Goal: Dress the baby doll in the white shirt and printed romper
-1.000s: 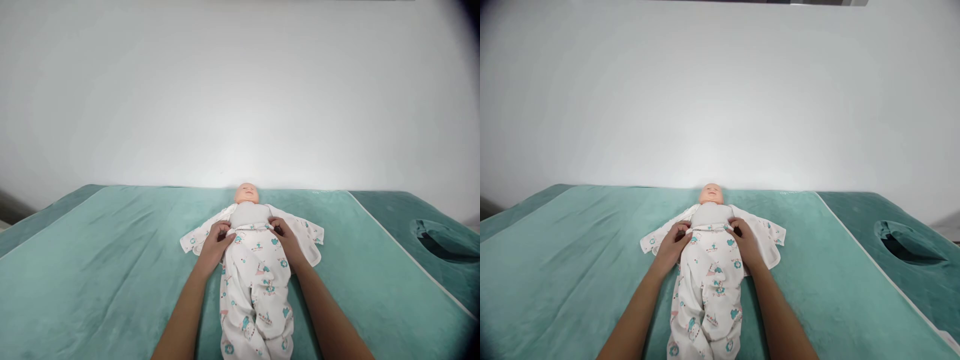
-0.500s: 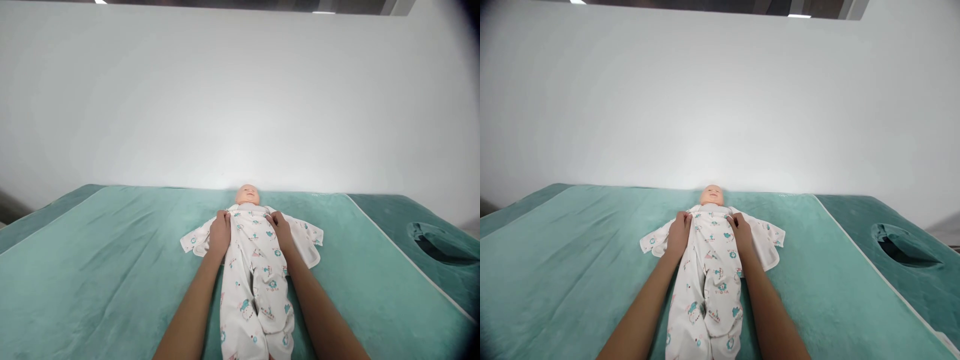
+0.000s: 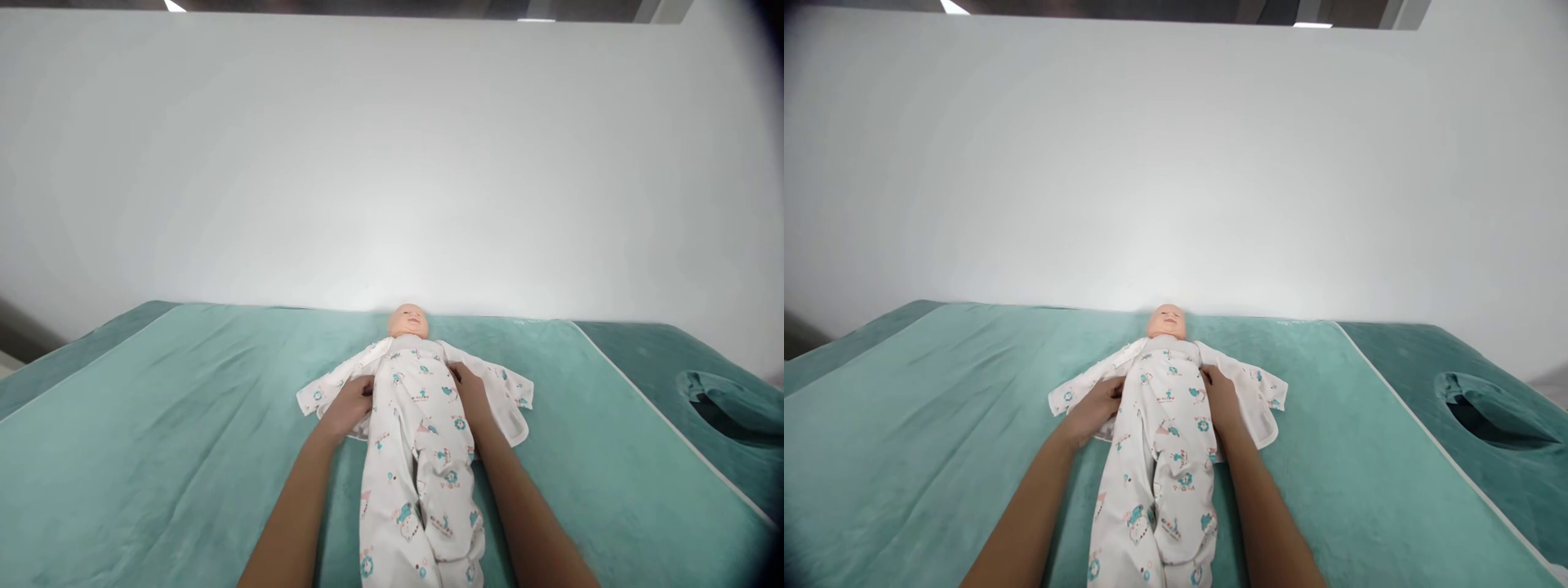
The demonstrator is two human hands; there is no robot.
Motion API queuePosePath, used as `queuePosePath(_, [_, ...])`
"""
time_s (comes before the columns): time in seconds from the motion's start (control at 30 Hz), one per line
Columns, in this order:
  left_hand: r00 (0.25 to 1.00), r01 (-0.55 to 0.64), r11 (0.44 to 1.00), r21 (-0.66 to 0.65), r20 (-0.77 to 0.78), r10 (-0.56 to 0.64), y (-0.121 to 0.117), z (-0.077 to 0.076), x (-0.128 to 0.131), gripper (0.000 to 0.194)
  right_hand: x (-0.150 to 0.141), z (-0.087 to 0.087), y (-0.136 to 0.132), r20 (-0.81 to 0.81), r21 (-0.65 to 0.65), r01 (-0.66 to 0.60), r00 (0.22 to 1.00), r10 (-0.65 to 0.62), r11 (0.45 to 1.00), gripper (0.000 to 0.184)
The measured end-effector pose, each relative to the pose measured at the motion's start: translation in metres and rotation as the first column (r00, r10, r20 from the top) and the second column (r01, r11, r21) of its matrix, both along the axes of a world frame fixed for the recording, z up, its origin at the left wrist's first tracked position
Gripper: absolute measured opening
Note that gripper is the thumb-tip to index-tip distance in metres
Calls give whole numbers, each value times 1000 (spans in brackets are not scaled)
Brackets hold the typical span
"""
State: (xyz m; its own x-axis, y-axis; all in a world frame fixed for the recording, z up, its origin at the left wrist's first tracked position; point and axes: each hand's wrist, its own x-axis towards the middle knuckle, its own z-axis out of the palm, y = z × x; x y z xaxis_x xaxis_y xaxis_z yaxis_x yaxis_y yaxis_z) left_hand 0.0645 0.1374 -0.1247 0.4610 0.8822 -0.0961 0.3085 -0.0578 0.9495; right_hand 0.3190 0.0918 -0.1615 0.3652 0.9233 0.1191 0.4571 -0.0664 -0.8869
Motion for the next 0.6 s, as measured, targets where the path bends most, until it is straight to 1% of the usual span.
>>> queuePosePath(0.07, [992, 42, 991, -127, 123, -26, -3, 0, -3, 43, 2, 1, -6, -169, 1, -113, 979, 112, 994, 21])
queuePosePath(0.1, [986, 56, 981, -185, 166, -25, -3, -1, -5, 45, 3, 1, -8, -272, 15, -179, 946, 176, 984, 22])
queuePosePath(0.17, [972, 78, 957, -279, 234, -11, -3, -6, -7, 47, 6, 2, -13, -465, 45, -279, 844, 267, 959, 27])
queuePosePath(0.2, [964, 92, 946, -310, 267, -6, -3, -10, -7, 47, 8, 3, -15, -540, 51, -305, 793, 283, 951, 29])
queuePosePath(0.27, [941, 110, 932, -346, 339, 15, -1, -17, -6, 48, 10, 7, -18, -644, 42, -326, 714, 275, 944, 34])
queuePosePath(0.37, [896, 82, 928, -362, 435, 91, 0, -24, 0, 53, 9, 15, -21, -734, 42, -320, 633, 246, 947, 38])
queuePosePath(0.43, [866, 25, 938, -346, 477, 153, -2, -24, 7, 57, 4, 18, -20, -757, 49, -291, 614, 226, 955, 37])
queuePosePath(0.5, [842, -80, 947, -312, 487, 232, -5, -21, 14, 55, -3, 19, -17, -758, 53, -247, 621, 200, 968, 34])
queuePosePath(0.53, [827, -157, 942, -297, 482, 290, -6, -18, 17, 49, -7, 19, -16, -754, 51, -222, 631, 184, 974, 33])
queuePosePath(0.6, [782, -308, 909, -280, 470, 410, -8, -15, 22, 34, -13, 17, -12, -730, 47, -172, 667, 151, 984, 33])
